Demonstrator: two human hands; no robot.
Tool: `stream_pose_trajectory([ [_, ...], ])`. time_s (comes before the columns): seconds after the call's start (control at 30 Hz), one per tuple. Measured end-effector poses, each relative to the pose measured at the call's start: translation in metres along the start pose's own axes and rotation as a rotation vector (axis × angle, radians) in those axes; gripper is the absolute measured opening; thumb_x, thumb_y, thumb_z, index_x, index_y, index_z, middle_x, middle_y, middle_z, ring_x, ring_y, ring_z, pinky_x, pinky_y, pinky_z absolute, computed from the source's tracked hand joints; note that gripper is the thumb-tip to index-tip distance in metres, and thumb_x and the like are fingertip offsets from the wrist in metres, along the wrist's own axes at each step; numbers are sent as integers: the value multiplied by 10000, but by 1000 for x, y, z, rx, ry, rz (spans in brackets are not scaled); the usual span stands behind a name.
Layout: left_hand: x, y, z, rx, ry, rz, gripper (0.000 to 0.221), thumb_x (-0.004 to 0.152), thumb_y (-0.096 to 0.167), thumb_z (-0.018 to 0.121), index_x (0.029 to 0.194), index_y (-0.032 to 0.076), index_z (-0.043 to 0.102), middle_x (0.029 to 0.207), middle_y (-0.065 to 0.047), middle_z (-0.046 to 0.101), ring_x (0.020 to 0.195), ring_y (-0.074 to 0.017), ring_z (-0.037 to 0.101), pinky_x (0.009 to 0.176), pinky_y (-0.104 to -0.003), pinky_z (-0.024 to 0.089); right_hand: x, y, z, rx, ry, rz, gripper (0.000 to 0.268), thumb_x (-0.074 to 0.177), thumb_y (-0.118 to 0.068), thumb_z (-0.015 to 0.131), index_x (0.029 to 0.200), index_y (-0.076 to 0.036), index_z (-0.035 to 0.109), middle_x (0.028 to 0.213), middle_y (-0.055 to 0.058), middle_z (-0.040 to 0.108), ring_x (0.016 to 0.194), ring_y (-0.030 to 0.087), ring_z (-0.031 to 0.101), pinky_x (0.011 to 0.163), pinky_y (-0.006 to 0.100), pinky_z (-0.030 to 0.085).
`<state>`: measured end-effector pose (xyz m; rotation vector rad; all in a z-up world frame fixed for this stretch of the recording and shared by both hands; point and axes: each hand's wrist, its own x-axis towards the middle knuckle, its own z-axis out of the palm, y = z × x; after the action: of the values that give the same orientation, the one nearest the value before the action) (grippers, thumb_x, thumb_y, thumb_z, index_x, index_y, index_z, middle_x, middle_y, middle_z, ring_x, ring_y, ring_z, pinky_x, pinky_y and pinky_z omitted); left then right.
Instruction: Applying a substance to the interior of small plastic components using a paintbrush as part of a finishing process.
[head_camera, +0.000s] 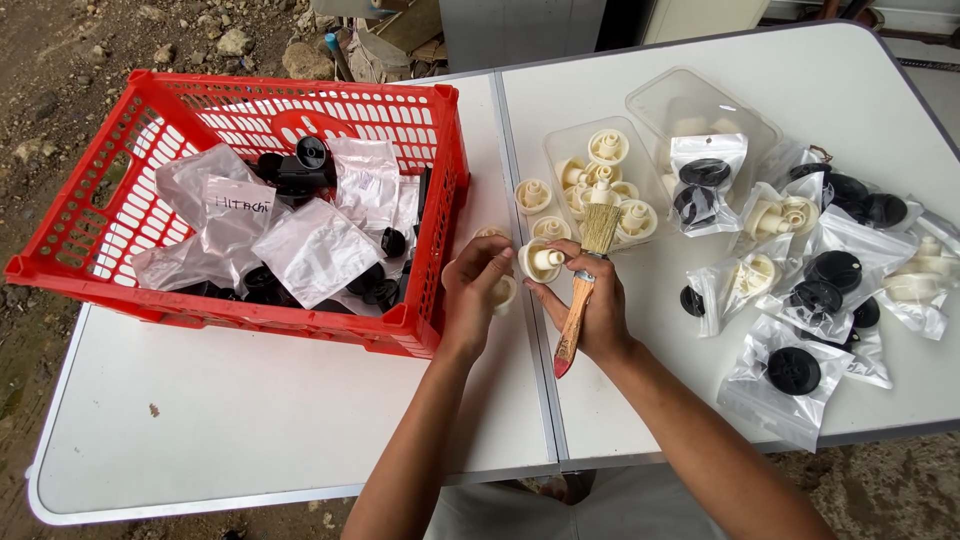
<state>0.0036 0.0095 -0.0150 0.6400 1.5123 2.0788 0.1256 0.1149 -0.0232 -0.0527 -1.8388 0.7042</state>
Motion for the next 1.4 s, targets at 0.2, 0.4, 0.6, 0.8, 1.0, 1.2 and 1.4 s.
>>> stream_pose_trajectory([
  [0.2,-12,23,16,-20,-162,-122,414,1009,369,606,1286,69,677,1069,-109,656,878,-161,623,794,-305,562,-1,-7,2,87,2,51,485,862,-7,858,1088,-12,429,1214,204,734,1109,331,728,961,384,558],
  [0.4,-1,-21,10,-269,-110,-297,486,991,443,610,1299,72,671,985,-126,728,820,-182,716,761,-321,625,-5,-6,2,41,-41,100,473,878,-52,853,1099,-34,435,1272,183,737,1104,310,737,945,408,562],
  [0.6,-4,4,20,-474,-76,-309,600,1042,542,457,1358,51,594,1047,-209,711,621,-175,619,594,-348,582,-5,-3,-15,31,-11,32,253,1067,-108,551,1254,52,610,1119,182,735,945,313,732,838,407,585],
  [0.8,-2,7,17,-496,-95,-266,615,1061,511,426,1473,59,486,1108,-183,690,654,-131,589,601,-314,573,-23,12,-9,122,51,195,396,970,-15,693,1305,65,498,1084,230,667,947,297,695,842,397,552],
  [1.0,7,-19,13,-515,-99,-318,670,1023,581,458,1469,87,531,967,-135,680,688,-166,603,641,-345,589,-5,-3,-9,132,-19,128,230,947,55,725,1174,89,709,1024,206,727,913,349,757,763,399,591],
  [1.2,8,-9,14,-518,-85,-309,662,1001,585,494,1449,101,552,1085,-149,686,730,-175,625,674,-359,586,-26,23,-13,194,-96,251,170,911,16,748,1076,50,768,1015,189,792,942,353,778,764,395,618],
  [1.4,7,-15,10,-481,-109,-316,644,1010,557,509,1446,86,563,877,-110,666,687,-172,631,674,-350,595,-24,22,-17,141,25,222,208,987,23,675,1181,91,698,990,218,736,907,293,754,769,403,605],
])
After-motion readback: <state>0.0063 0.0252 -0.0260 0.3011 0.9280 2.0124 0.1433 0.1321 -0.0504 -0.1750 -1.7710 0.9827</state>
